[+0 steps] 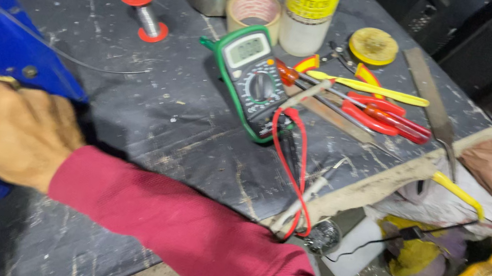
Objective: The person works on a blue metal electronic enclosure, using a screwdriver to remove screws and detach a circuit board. They manipulate the internal wiring and components, then reassemble the enclosure by screwing the casing back together.
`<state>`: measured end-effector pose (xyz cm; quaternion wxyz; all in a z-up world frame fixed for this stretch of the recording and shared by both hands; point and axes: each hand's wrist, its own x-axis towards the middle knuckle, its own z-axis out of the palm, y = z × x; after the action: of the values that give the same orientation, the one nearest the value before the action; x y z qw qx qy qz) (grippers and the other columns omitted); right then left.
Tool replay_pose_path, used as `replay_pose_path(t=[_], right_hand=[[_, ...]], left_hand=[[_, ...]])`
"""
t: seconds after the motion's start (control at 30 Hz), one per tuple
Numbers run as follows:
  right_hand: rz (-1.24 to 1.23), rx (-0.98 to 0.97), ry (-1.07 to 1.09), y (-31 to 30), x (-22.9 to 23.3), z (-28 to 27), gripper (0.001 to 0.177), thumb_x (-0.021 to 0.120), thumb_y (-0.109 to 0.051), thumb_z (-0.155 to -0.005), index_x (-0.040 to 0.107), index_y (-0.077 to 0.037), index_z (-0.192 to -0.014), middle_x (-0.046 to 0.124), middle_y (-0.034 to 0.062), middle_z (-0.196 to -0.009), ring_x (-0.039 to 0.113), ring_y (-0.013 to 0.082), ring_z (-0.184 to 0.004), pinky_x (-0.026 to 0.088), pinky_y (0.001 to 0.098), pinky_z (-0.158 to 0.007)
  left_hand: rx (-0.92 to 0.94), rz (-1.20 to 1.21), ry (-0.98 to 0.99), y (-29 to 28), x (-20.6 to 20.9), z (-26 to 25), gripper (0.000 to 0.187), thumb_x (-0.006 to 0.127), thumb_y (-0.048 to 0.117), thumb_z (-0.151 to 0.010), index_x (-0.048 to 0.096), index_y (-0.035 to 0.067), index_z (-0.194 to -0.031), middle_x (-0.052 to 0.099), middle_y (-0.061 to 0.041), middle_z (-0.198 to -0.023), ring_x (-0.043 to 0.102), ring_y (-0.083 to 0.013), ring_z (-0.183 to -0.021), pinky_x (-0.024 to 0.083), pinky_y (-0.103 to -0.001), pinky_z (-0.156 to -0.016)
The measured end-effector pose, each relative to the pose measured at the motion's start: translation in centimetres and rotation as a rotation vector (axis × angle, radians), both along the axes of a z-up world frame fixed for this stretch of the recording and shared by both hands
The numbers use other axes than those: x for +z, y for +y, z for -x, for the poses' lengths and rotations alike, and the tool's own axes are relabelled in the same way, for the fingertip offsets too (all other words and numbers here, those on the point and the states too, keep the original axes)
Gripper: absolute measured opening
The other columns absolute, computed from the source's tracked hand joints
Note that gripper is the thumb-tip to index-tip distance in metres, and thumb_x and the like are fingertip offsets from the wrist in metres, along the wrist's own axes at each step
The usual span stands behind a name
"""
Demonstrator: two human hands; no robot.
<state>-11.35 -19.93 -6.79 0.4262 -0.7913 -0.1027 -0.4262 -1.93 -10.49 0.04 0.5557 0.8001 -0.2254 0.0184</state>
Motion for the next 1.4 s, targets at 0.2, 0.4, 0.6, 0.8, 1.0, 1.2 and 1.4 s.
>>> replay_pose_path(t=[0.2,0.4,0.6,0.8,1.0,1.2,1.4], right_hand=[[-0.073,0.088,0.026,-0.2,1.7,0.2,0.031,0.052,-0.034,-0.107,0.059,-0.009,-0.091,0.069,0.0147,-0.079,0.068,0.0394,-0.075,0.050,0.0520,-0.066],[-0.109,0.153,-0.043,-1.2,2.1,1.4,0.012,0.060,-0.019,-0.099,0.064,-0.007,-0.099,0.071,0.0097,-0.083,0.071,0.0269,-0.075,0.056,0.0410,-0.070],[-0.039,0.109,-0.185,-0.5,2.7,1.8,0.014,0.069,-0.014,-0.095,0.065,-0.005,-0.105,0.074,0.0088,-0.088,0.075,0.0225,-0.076,0.060,0.0347,-0.068],[0.088,0.062,-0.224,-0.9,2.9,1.4,0.008,0.067,-0.010,-0.099,0.067,-0.005,-0.105,0.074,0.0110,-0.089,0.073,0.0283,-0.073,0.058,0.0384,-0.064],[0.148,0.020,-0.223,-0.8,2.8,1.4,0.009,0.066,-0.012,-0.100,0.065,-0.004,-0.106,0.072,0.0111,-0.084,0.070,0.0303,-0.066,0.055,0.0416,-0.059],[0.162,-0.019,-0.245,-0.5,2.6,1.2,0.010,0.064,-0.012,-0.101,0.059,-0.004,-0.106,0.071,0.0122,-0.084,0.069,0.0326,-0.067,0.053,0.0436,-0.060],[0.149,-0.020,-0.233,-0.4,2.3,0.9,0.009,0.062,-0.012,-0.104,0.058,-0.004,-0.105,0.068,0.0118,-0.081,0.069,0.0331,-0.070,0.053,0.0462,-0.061]], left_hand=[[0.149,-0.042,-0.109,7.3,1.3,1.8,0.025,0.055,0.009,-0.094,0.065,0.000,-0.073,0.055,-0.002,-0.065,0.045,-0.0098,-0.057,0.031,-0.029,-0.049],[0.145,-0.365,-0.499,7.5,0.4,0.6,0.012,0.065,0.001,-0.080,0.062,-0.002,-0.069,0.046,-0.007,-0.061,0.043,-0.0162,-0.059,0.032,-0.035,-0.052],[0.237,-0.488,-0.634,7.4,-0.3,0.6,0.009,0.074,0.000,-0.069,0.069,0.004,-0.076,0.055,-0.018,-0.084,0.048,-0.0322,-0.093,0.042,-0.038,-0.074],[0.222,-0.406,-0.550,7.0,0.0,1.1,0.011,0.076,0.002,-0.068,0.067,0.005,-0.075,0.053,-0.016,-0.088,0.048,-0.0313,-0.096,0.043,-0.038,-0.078],[0.212,-0.516,-0.618,7.2,0.2,1.4,0.013,0.078,0.003,-0.070,0.066,0.003,-0.076,0.053,-0.014,-0.079,0.048,-0.0317,-0.094,0.041,-0.040,-0.077],[0.209,-0.469,-0.550,7.1,0.4,1.4,0.007,0.070,0.001,-0.071,0.064,0.001,-0.072,0.049,-0.012,-0.075,0.048,-0.0276,-0.088,0.040,-0.039,-0.073],[0.125,0.181,0.043,6.0,0.4,0.7,0.019,0.060,-0.001,-0.085,0.056,-0.003,-0.066,0.043,0.000,-0.068,0.040,-0.0120,-0.061,0.034,-0.031,-0.050]])
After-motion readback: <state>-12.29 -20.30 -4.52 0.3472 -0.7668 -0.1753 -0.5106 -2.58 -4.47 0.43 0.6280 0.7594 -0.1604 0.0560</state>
